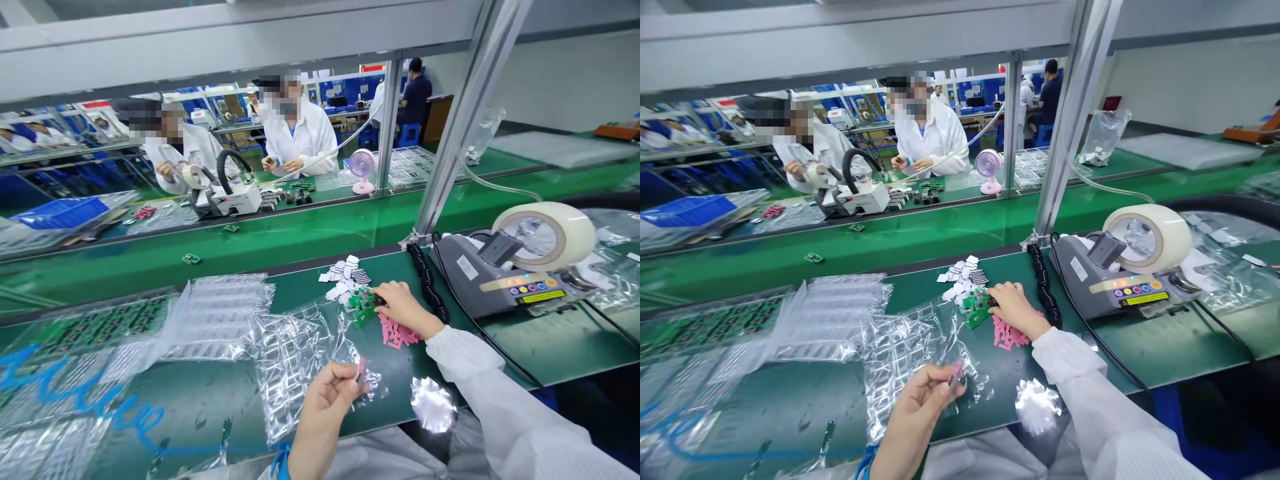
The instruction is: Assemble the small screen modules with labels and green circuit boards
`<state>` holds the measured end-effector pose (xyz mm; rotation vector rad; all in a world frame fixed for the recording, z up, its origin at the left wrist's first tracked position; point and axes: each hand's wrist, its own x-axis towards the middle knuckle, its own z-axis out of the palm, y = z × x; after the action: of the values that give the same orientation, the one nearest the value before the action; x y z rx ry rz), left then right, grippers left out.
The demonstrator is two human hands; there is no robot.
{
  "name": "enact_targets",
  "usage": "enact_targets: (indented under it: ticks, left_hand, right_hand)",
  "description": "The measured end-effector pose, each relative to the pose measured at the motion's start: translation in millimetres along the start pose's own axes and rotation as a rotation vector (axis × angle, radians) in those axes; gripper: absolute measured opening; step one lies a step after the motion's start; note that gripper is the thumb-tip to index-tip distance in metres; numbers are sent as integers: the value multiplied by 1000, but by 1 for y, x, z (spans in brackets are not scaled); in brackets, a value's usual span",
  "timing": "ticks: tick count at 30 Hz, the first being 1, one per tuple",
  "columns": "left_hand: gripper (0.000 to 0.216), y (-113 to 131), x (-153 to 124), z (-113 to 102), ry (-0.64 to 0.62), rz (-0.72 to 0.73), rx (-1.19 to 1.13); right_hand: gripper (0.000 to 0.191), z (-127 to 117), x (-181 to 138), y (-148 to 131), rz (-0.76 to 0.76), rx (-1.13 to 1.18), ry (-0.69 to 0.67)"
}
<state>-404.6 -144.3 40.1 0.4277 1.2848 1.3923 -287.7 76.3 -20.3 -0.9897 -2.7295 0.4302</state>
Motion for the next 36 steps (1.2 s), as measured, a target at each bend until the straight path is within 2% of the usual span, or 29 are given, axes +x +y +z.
enact_targets:
  ticks: [3,7,10,12,16,19,24,27,32,36]
  left_hand:
    - [21,3,2,-6,48,76,62]
    - [20,4,7,-2,41,145,111]
    - [36,1,7,8,3,212,101]
    - [50,0,3,16,-47,245,120]
    - [61,6,-8,30,-103,321,354]
    - [68,10,-15,37,-149,444,483]
    - [89,14,-20,49,-290,589,500]
    - [93,17,-21,55,-316,641,549]
    - [95,16,-21,62,-330,629,545]
    - [92,13,-18,64,-310,533,454]
  right_hand:
    - [24,-3,2,-2,-36,-16,20]
    - [25,-21,-10,-15,-37,33,137]
    - [26,-47,-42,-38,-79,122,230]
    - [27,-65,-70,-58,-163,172,258]
    - [23,-94,-114,-88,-416,194,292]
    - [20,-107,-126,-94,-464,212,355]
    - [15,-121,-135,-89,-430,307,493]
    - [15,-124,-140,-87,-429,330,519]
    - [13,-117,-145,-81,-371,461,447]
    - [15,-109,-148,-78,-256,617,342]
